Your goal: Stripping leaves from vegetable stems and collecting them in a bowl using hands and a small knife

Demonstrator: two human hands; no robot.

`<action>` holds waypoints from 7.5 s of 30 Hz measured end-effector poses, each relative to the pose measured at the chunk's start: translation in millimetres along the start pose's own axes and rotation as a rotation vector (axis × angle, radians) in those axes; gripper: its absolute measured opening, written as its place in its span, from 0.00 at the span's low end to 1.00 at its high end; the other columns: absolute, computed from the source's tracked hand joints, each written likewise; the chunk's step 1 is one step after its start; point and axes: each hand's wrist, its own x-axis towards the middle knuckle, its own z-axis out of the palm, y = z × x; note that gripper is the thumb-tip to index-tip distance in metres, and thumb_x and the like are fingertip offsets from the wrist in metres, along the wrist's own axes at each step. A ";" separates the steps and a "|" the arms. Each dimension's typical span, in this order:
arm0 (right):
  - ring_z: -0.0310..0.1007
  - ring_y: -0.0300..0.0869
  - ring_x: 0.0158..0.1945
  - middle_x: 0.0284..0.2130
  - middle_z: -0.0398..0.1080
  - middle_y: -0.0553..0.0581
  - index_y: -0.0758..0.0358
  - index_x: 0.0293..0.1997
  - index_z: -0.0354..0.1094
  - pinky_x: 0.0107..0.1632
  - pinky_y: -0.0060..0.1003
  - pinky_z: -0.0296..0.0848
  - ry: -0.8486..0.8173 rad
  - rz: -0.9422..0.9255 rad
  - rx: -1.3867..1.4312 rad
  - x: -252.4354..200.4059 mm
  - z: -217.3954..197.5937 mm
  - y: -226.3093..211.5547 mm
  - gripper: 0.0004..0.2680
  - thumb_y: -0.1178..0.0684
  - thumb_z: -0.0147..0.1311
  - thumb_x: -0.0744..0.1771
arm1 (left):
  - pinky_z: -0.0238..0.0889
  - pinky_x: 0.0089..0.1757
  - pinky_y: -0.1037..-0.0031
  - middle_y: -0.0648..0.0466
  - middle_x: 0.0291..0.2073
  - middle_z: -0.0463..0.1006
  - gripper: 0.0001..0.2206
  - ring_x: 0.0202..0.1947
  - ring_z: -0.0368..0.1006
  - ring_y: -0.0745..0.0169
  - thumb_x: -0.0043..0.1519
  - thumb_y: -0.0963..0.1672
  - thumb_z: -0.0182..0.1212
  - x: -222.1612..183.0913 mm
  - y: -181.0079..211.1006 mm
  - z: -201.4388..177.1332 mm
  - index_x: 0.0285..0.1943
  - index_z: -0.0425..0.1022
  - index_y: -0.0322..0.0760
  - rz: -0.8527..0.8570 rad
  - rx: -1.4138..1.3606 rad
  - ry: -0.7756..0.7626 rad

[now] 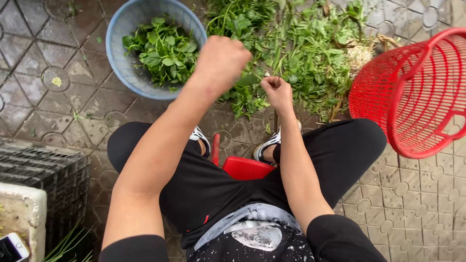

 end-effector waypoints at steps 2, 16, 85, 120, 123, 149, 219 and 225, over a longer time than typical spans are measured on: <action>0.68 0.31 0.36 0.34 0.75 0.47 0.59 0.41 0.73 0.41 0.31 0.69 -0.015 -0.046 0.102 -18.3 -11.8 -12.3 0.04 0.53 0.61 0.67 | 0.52 0.50 0.46 0.54 0.48 0.73 0.18 0.50 0.66 0.52 0.54 0.47 0.66 12.9 40.7 -10.3 0.54 0.72 0.49 0.109 0.095 -0.215; 0.59 0.33 0.24 0.39 0.61 0.47 0.58 0.70 0.59 0.24 0.26 0.60 -0.144 -0.055 0.765 -71.6 -24.9 -48.1 0.17 0.45 0.46 0.74 | 0.52 0.60 0.37 0.48 0.37 0.81 0.15 0.41 0.78 0.44 0.61 0.52 0.66 30.8 77.7 141.8 0.45 0.79 0.37 0.035 -0.092 -0.138; 0.53 0.29 0.18 0.39 0.68 0.50 0.58 0.58 0.63 0.16 0.24 0.54 0.411 0.605 0.493 -12.5 26.2 5.7 0.17 0.42 0.57 0.67 | 0.56 0.58 0.41 0.37 0.70 0.64 0.46 0.62 0.67 0.33 0.58 0.61 0.67 -67.4 -57.4 -36.6 0.77 0.55 0.33 -0.756 -0.015 -0.434; 0.53 0.34 0.27 0.41 0.66 0.46 0.49 0.64 0.64 0.29 0.31 0.55 -0.131 0.049 0.795 -58.9 -29.1 -56.3 0.13 0.48 0.51 0.70 | 0.68 0.29 0.66 0.61 0.34 0.81 0.10 0.34 0.77 0.61 0.69 0.50 0.51 33.3 76.1 35.1 0.43 0.77 0.49 -0.221 -0.448 -0.438; 0.59 0.33 0.27 0.22 0.61 0.45 0.52 0.57 0.71 0.30 0.32 0.65 -0.049 0.080 0.724 -64.2 -26.9 -60.6 0.10 0.48 0.55 0.70 | 0.73 0.33 0.62 0.57 0.39 0.83 0.12 0.39 0.80 0.56 0.68 0.50 0.49 25.9 76.9 26.1 0.44 0.78 0.47 -0.206 -0.470 -0.409; 0.74 0.40 0.35 0.36 0.79 0.52 0.55 0.43 0.78 0.46 0.39 0.75 -0.373 0.201 -0.495 10.3 82.6 64.0 0.08 0.47 0.54 0.69 | 0.67 0.32 0.49 0.43 0.42 0.79 0.24 0.35 0.77 0.36 0.65 0.51 0.66 -65.4 -26.6 -83.3 0.62 0.69 0.33 -0.272 -0.238 -0.247; 0.45 0.33 0.15 0.19 0.43 0.45 0.50 0.42 0.55 0.21 0.30 0.41 -0.378 0.342 0.680 5.8 -9.3 -61.1 0.07 0.58 0.50 0.66 | 0.71 0.40 0.42 0.38 0.43 0.80 0.20 0.40 0.78 0.33 0.60 0.45 0.69 -10.9 -30.2 -41.9 0.61 0.75 0.37 -0.205 -0.349 -0.277; 0.42 0.23 0.14 0.33 0.68 0.50 0.50 0.37 0.66 0.18 0.18 0.45 -0.552 0.296 1.141 -30.2 -35.6 -55.0 0.04 0.49 0.48 0.63 | 0.56 0.63 0.40 0.32 0.67 0.68 0.26 0.66 0.64 0.25 0.62 0.47 0.71 7.4 34.1 -34.8 0.69 0.71 0.37 -0.050 -1.194 -0.225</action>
